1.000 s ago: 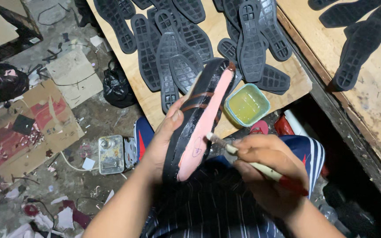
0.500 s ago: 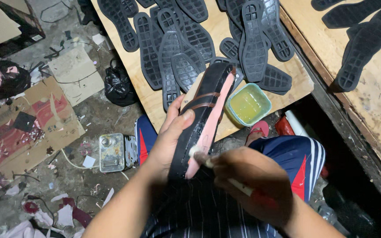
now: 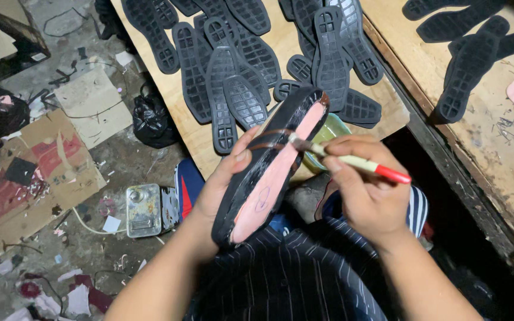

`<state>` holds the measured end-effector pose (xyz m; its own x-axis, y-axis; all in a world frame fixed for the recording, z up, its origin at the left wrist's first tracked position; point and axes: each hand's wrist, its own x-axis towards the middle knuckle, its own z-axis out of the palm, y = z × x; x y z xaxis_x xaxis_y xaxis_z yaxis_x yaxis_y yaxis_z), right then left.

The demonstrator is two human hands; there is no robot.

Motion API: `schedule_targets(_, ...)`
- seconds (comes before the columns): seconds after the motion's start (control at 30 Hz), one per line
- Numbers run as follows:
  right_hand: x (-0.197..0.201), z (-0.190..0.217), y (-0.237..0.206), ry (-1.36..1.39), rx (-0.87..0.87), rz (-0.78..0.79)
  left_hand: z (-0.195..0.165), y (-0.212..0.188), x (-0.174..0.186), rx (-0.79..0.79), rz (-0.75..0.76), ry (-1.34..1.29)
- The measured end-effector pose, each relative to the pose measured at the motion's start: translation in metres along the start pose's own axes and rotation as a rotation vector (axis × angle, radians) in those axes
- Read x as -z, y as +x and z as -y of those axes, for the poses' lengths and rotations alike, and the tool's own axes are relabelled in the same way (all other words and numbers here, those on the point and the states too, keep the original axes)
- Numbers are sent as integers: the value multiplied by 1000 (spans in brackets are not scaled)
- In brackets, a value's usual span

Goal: The person holds a sandal-style shoe in one hand and uses a brush to apply yellowish glue from a small container onto the sole edge and upper of the shoe, rotating the shoe to coat different areas. At the end they hold up the shoe showing the pink sole fully coated with glue.

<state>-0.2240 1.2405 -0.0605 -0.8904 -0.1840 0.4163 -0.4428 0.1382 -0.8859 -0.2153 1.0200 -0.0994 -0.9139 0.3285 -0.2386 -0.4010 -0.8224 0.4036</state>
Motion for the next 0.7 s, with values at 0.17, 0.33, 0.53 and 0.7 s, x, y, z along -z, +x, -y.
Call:
schedule_targets(0.17,-11,33,-31,-7,37,245,8,13,17,4,276,-169)
schedule_targets(0.33,-9,58,-46,-13,4,193,21,1,9,46,141,-215)
schedule_targets(0.53,-17,87,-85,-187,257,256,28,-26,-19,-21,201,-175)
schedule_targets(0.7,-9,98,-111,-126,153,110,45,-60,-33,-87,214,-134)
